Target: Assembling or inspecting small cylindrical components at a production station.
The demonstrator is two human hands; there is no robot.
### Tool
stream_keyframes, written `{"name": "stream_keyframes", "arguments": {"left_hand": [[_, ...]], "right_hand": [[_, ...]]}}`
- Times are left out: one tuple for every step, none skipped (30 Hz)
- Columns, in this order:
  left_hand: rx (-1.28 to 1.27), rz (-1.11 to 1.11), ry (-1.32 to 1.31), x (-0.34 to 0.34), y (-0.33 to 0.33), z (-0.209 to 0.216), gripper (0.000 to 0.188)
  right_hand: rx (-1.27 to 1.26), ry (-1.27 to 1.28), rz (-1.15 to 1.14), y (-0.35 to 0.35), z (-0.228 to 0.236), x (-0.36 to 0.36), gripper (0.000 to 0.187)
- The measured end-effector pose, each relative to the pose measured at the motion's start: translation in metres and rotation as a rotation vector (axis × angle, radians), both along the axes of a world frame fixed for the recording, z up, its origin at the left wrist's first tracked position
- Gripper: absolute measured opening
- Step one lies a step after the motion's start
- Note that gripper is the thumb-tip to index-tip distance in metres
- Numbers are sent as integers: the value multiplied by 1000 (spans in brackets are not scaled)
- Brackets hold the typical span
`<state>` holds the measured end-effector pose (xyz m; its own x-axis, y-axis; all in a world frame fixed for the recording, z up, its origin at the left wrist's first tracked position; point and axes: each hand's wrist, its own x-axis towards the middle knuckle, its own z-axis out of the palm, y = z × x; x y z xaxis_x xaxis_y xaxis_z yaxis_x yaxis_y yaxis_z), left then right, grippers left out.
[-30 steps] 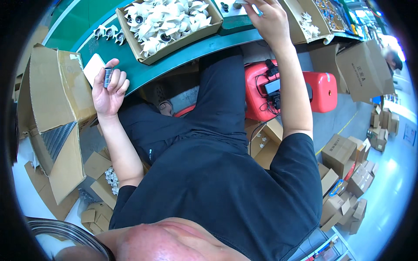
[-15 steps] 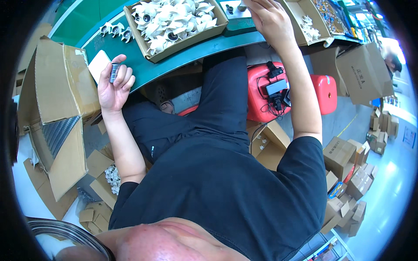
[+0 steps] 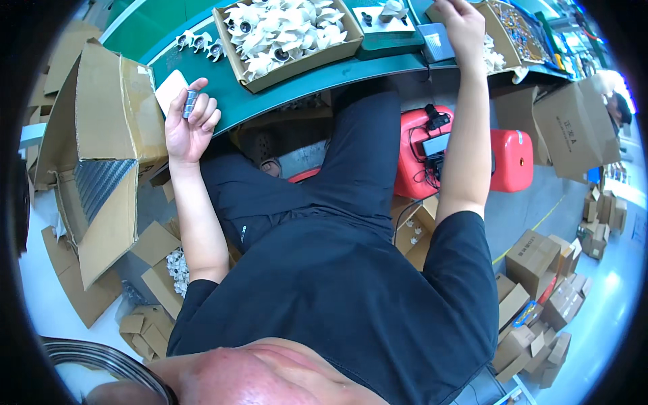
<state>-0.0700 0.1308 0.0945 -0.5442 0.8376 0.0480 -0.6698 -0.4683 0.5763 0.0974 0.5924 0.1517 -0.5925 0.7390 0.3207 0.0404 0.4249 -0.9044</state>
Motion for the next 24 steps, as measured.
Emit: {"name": "stream_keyframes", "arguments": {"left_hand": [[-4,-6,4,-1,2,1,45],[2,-19,-9,-2,9,1,44],[4,-17,-22,-2,11,1,44],[3,1,-31,-1,7,2,44],[-3,6,-27,0,5,2,44],[-18,16,-32,1,3,2,44],[-27,25,-37,3,2,1,44],[-23,34,-35,1,6,1,44],[-3,45,-18,-2,9,1,44],[-13,31,-12,-3,11,1,44],[-26,28,-12,-2,10,-1,44],[-49,47,-14,1,2,-1,44],[-37,83,-15,1,-1,0,44],[-39,75,-3,1,-1,1,44],[-45,68,8,1,-1,2,44],[-47,39,14,2,2,3,44],[-48,47,0,3,2,3,44],[-53,46,1,3,2,3,44],[-58,43,10,0,4,5,44],[-62,39,20,-1,4,4,44],[-63,43,15,0,3,2,44],[-62,53,14,0,1,2,44],[-62,63,14,1,-2,2,44],[-60,72,17,1,-3,2,44]], "right_hand": [[-4,4,-6,31,-20,-13,22],[-41,-1,-21,77,-51,-25,21],[-81,-5,-20,102,-71,-33,22],[-91,-2,-13,99,-74,-40,22],[125,-164,-21,96,-74,-49,23],[342,-325,-34,91,-73,-54,26],[564,-487,-48,86,-68,-56,28],[577,-477,-55,80,-62,-52,28],[568,-367,-13,68,-59,-44,32],[560,-260,31,56,-56,-35,35],[490,-205,53,46,-55,-25,29],[410,-149,101,31,-54,-25,28],[424,-142,134,8,-46,-23,28],[313,-16,269,-21,-39,-17,29],[192,104,402,-37,-37,-20,30],[195,89,412,-37,-35,-18,30],[172,143,375,-36,-38,-18,33],[147,198,336,-34,-41,-17,36],[124,258,295,-35,-41,-19,39],[122,253,300,-39,-43,-20,39],[193,261,195,-45,-47,-18,38],[262,271,93,-55,-48,-19,37],[331,283,-9,-66,-48,-19,36],[330,285,-2,-80,-45,-19,36]]}}
